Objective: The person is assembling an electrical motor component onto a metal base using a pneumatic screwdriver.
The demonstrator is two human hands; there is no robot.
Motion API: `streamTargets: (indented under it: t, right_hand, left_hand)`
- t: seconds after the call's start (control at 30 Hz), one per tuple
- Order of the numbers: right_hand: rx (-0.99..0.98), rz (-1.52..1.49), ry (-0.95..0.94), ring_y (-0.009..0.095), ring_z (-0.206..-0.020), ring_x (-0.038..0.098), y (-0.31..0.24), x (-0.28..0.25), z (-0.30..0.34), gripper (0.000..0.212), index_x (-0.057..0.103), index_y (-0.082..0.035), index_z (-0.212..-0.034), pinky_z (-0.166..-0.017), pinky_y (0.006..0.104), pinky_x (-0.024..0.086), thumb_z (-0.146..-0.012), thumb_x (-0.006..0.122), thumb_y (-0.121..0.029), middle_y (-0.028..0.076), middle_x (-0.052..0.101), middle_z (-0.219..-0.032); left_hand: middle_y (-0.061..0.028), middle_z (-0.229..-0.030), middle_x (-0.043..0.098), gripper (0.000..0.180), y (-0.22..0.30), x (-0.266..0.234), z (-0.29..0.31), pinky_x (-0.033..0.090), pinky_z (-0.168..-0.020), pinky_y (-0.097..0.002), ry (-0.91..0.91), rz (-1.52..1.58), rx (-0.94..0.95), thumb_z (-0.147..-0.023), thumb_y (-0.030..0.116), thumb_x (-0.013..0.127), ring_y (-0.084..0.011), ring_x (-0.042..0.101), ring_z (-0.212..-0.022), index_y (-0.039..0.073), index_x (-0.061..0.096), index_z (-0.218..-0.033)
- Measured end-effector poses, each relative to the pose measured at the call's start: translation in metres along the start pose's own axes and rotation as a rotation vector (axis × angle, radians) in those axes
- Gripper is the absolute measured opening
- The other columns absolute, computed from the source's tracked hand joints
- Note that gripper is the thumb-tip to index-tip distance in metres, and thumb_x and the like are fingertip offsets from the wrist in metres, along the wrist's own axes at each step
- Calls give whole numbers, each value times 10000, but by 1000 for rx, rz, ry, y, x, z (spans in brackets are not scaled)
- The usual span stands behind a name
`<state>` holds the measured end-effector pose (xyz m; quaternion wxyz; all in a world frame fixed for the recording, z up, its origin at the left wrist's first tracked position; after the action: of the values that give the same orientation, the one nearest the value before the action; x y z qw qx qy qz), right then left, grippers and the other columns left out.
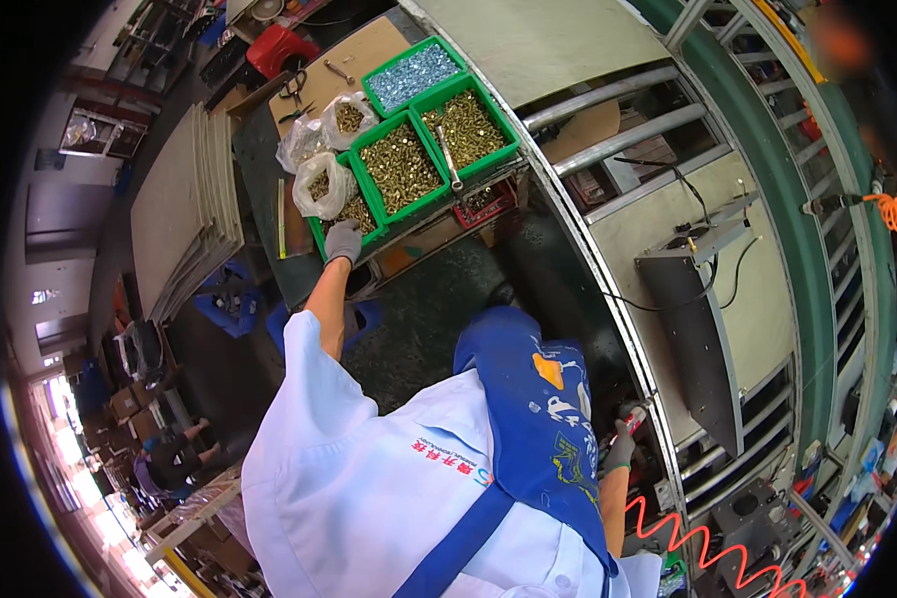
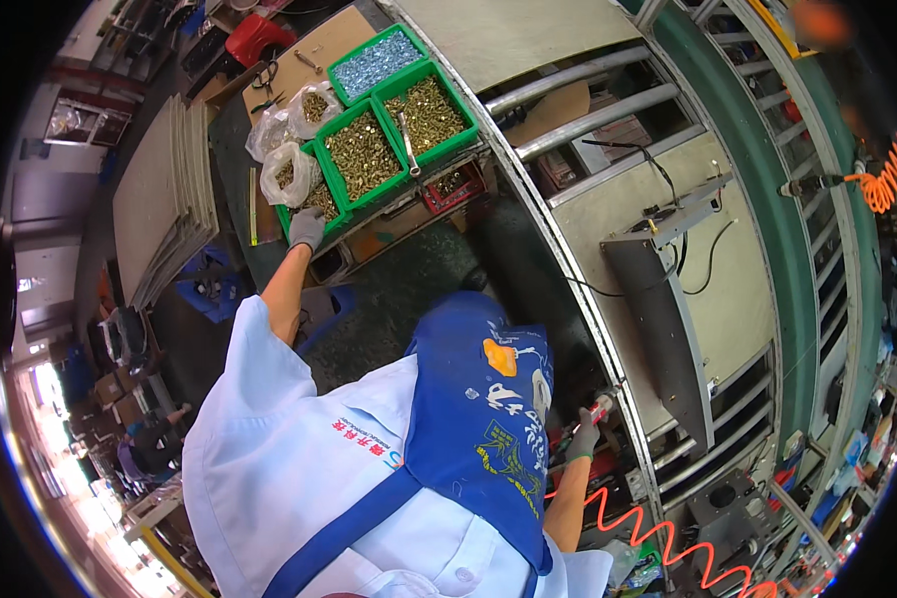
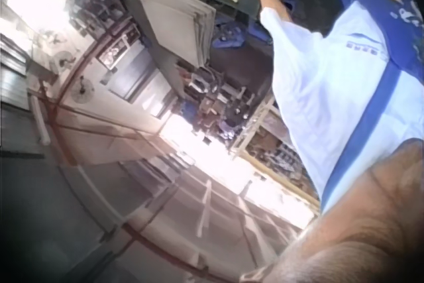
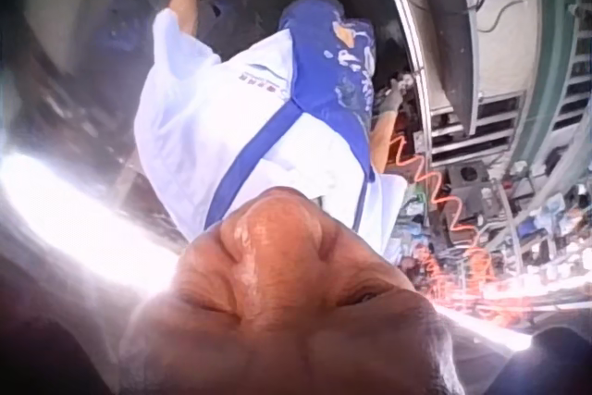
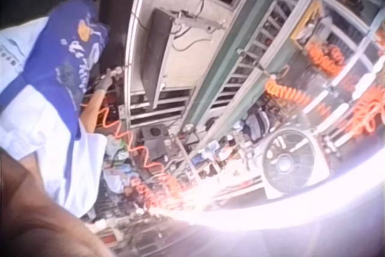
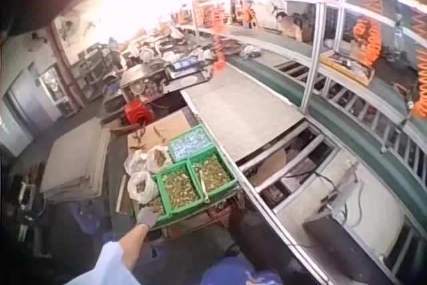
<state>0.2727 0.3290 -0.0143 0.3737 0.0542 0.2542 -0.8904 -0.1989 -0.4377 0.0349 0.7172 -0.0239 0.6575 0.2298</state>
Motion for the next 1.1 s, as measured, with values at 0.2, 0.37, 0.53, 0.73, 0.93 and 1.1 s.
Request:
streamTargets:
  t: [0.2,0.37,0.53,0.73,0.93,1.1]
  right_hand:
    - [-73,12,18,158,-454,493,-6,5,9,254,552,-112,-845,-407,331,410,-832,738,-284,2,471,-620]
    - [-49,-35,54,147,-460,457,3,13,-5,234,545,-122,-818,-442,304,380,-826,733,-261,-10,448,-616]
    - [-13,-54,76,167,-474,496,8,12,-6,230,585,-91,-891,-444,338,426,-827,725,-262,15,501,-642]
    - [-59,-106,26,152,-478,495,21,0,-22,241,604,-95,-889,-441,326,397,-807,745,-272,7,509,-643]
    - [-102,-143,64,92,-463,429,8,-4,4,231,628,-131,-856,-437,284,326,-795,785,-289,-53,478,-604]
    - [-196,-8,-12,111,-458,491,-11,-10,17,255,597,-83,-819,-435,308,364,-834,748,-288,-2,543,-606]
  left_hand:
    - [-197,-1043,725,230,-6,33,-25,571,-839,-499,-109,-386,-8,-903,254,602,-384,702,-973,92,745,-981]
    - [-227,-1003,712,207,-7,21,-22,540,-800,-515,104,-291,68,-921,212,577,-399,696,-945,75,712,-997]
    - [-232,-936,706,260,171,-33,37,545,-801,-480,143,321,205,-942,266,572,-429,688,-902,53,716,-981]
    - [-164,-1000,726,279,432,92,239,547,-877,-414,-680,577,702,-888,261,630,-327,701,-958,37,728,-1023]
    - [-246,-941,693,285,557,255,395,543,-770,-511,-787,214,1143,-922,284,522,-433,674,-847,42,671,-931]
    - [-233,-997,707,305,593,345,404,517,-884,-514,-735,422,1088,-890,263,570,-419,664,-981,18,720,-994]
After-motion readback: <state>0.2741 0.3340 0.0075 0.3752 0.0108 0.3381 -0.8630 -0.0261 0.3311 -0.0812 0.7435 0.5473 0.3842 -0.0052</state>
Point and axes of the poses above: each hand's wrist, its own z-axis away from the middle knuckle, its own x-axis out of the palm, y = z × x, the point moved 10 cm from there along -z, towards the middle knuckle
